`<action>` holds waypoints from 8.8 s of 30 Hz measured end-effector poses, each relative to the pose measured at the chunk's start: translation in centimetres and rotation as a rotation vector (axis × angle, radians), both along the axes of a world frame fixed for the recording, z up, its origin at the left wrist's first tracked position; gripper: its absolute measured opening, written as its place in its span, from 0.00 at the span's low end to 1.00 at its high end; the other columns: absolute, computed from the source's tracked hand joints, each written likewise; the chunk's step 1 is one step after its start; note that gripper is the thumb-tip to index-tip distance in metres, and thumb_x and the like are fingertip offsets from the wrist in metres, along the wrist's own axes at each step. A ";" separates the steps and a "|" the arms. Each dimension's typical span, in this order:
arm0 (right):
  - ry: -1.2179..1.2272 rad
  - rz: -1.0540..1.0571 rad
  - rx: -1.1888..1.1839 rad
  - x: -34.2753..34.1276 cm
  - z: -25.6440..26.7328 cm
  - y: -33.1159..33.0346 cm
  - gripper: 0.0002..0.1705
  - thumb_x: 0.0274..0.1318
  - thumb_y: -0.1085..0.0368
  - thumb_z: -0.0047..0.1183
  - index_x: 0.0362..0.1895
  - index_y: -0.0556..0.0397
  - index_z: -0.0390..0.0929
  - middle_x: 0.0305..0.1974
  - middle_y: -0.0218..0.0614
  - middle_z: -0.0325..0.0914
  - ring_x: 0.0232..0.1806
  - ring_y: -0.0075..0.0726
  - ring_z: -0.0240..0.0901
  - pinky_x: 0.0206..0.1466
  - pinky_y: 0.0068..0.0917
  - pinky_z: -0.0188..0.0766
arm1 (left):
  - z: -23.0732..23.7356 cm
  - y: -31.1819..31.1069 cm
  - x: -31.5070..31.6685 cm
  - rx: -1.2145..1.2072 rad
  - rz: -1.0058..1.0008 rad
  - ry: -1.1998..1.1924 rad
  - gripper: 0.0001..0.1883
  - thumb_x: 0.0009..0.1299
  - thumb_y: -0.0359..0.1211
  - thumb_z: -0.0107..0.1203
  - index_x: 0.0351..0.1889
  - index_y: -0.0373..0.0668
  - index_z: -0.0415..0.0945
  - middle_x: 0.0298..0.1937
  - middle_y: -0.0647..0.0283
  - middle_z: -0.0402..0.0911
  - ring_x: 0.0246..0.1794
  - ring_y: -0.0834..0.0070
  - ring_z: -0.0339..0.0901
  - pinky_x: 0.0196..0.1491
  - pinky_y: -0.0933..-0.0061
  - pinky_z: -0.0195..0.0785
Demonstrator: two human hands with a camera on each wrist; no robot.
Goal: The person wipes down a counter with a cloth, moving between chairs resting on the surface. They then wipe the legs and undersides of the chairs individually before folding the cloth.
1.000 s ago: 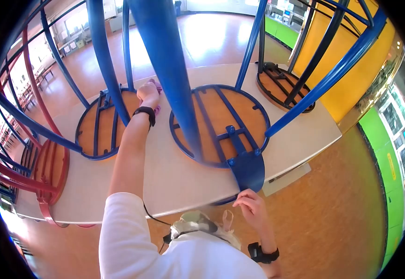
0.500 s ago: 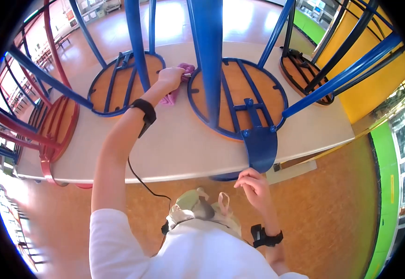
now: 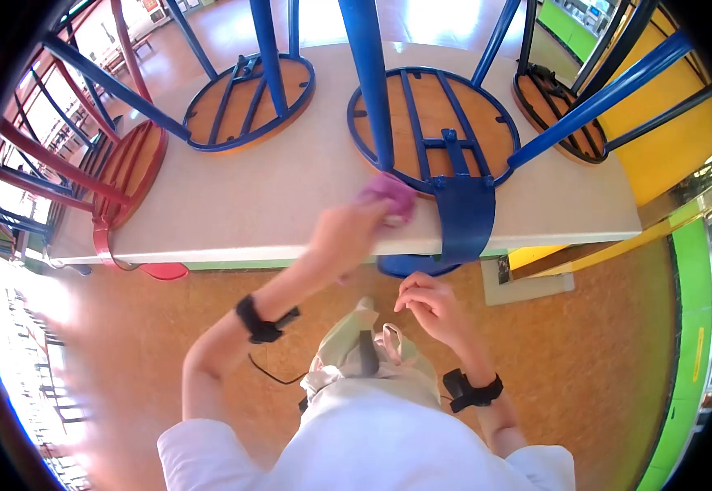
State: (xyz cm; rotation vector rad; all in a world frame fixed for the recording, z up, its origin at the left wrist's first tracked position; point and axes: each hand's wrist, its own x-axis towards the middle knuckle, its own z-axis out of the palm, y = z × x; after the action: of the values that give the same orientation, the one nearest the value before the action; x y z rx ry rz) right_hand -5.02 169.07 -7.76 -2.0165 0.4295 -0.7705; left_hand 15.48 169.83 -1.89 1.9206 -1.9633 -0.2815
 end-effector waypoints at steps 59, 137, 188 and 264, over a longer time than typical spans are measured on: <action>0.162 0.146 0.533 2.7 -1.7 4.3 0.16 0.61 0.64 0.43 0.53 0.50 0.69 0.44 0.35 0.75 0.45 0.33 0.72 0.48 0.26 0.68 | 3.1 10.0 9.1 0.034 0.002 0.095 0.25 0.59 0.27 0.52 0.57 0.54 0.69 0.49 0.57 0.76 0.42 0.55 0.76 0.41 0.62 0.70; 0.360 -0.263 -0.746 -16.1 0.3 -19.5 0.16 0.44 0.67 0.50 0.42 0.51 0.73 0.44 0.37 0.67 0.39 0.39 0.71 0.31 0.34 0.73 | -4.1 -12.0 -13.8 -0.458 0.154 -0.286 0.23 0.72 0.45 0.30 0.46 0.42 0.75 0.55 0.60 0.72 0.59 0.60 0.63 0.59 0.60 0.52; 0.302 -0.340 -0.660 -16.2 -0.2 -23.5 0.13 0.45 0.68 0.50 0.39 0.52 0.74 0.46 0.42 0.69 0.42 0.45 0.73 0.37 0.37 0.73 | -4.2 -11.8 -14.2 -0.507 0.166 -0.393 0.18 0.70 0.39 0.37 0.45 0.37 0.73 0.45 0.58 0.76 0.55 0.57 0.68 0.56 0.59 0.57; 0.695 1.378 2.033 -4.7 -6.7 45.2 0.25 0.58 0.46 0.43 0.44 0.56 0.72 0.29 0.36 0.75 0.29 0.33 0.74 0.32 0.26 0.74 | -9.5 64.7 -44.2 -0.508 1.640 0.758 0.10 0.67 0.25 0.47 0.44 0.32 0.72 0.40 0.58 0.76 0.41 0.72 0.74 0.45 0.77 0.65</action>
State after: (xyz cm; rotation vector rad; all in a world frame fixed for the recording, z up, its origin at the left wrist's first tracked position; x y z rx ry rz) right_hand -9.71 214.28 -14.46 -0.1317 -0.0327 1.0223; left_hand -28.67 234.52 -11.34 1.9379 0.2554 0.0099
